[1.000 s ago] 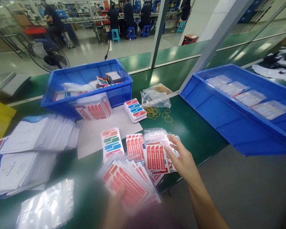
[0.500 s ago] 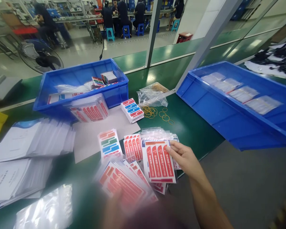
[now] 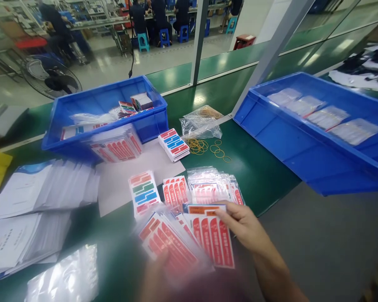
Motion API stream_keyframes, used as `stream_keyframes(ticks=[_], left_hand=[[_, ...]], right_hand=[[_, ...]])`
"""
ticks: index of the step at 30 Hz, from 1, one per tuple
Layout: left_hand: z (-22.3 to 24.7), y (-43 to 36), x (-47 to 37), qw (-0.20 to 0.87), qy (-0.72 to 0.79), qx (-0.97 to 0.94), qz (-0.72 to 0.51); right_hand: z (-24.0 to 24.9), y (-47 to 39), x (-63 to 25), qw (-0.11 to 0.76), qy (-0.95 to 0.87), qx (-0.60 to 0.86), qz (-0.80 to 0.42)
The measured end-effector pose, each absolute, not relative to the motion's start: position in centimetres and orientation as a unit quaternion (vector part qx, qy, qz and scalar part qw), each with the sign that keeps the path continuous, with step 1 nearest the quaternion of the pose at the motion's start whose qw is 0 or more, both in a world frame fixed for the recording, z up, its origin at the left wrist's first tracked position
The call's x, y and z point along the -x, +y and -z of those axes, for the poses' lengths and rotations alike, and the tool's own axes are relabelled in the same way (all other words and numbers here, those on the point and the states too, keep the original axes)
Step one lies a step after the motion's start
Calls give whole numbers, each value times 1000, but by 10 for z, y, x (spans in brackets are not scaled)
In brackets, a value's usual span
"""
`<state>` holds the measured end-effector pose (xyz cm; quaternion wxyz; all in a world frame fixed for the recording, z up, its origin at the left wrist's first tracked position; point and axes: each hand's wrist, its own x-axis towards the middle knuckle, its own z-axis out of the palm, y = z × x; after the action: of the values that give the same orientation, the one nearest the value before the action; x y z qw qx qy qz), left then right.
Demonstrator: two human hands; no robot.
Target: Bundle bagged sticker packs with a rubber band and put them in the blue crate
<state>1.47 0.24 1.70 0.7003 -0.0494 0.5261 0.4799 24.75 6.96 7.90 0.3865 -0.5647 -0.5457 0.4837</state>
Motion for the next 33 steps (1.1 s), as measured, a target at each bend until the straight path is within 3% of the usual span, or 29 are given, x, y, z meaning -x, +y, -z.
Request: stream_keyframes(ticks=[3, 7, 12, 14, 19, 24, 29, 33], left_hand=[[-18, 4, -12, 700, 527, 49, -480], [-18, 5, -15, 698, 529, 46, -480], [-18, 6, -19, 700, 533, 41, -474], [-18, 6, -18, 701, 534, 41, -472], [-19, 8, -11, 701, 532, 43, -473], [-19, 8, -13, 700, 527, 48, -479], [-17, 7, -17, 698, 530, 46, -480], [-16, 8, -14, 699, 529, 47, -480]], right_hand=[[-68, 85, -271, 412, -491, 618, -455], [-57, 88, -262, 454, -514, 649, -328], [-71, 66, -220, 333, -598, 507, -525], [-78, 64, -218, 332, -590, 504, -536], [-77, 86, -250, 387, -517, 591, -483], [-66, 92, -251, 420, -553, 656, -295], [-71, 68, -214, 289, -629, 522, -498], [-83, 68, -223, 333, -607, 526, -494]])
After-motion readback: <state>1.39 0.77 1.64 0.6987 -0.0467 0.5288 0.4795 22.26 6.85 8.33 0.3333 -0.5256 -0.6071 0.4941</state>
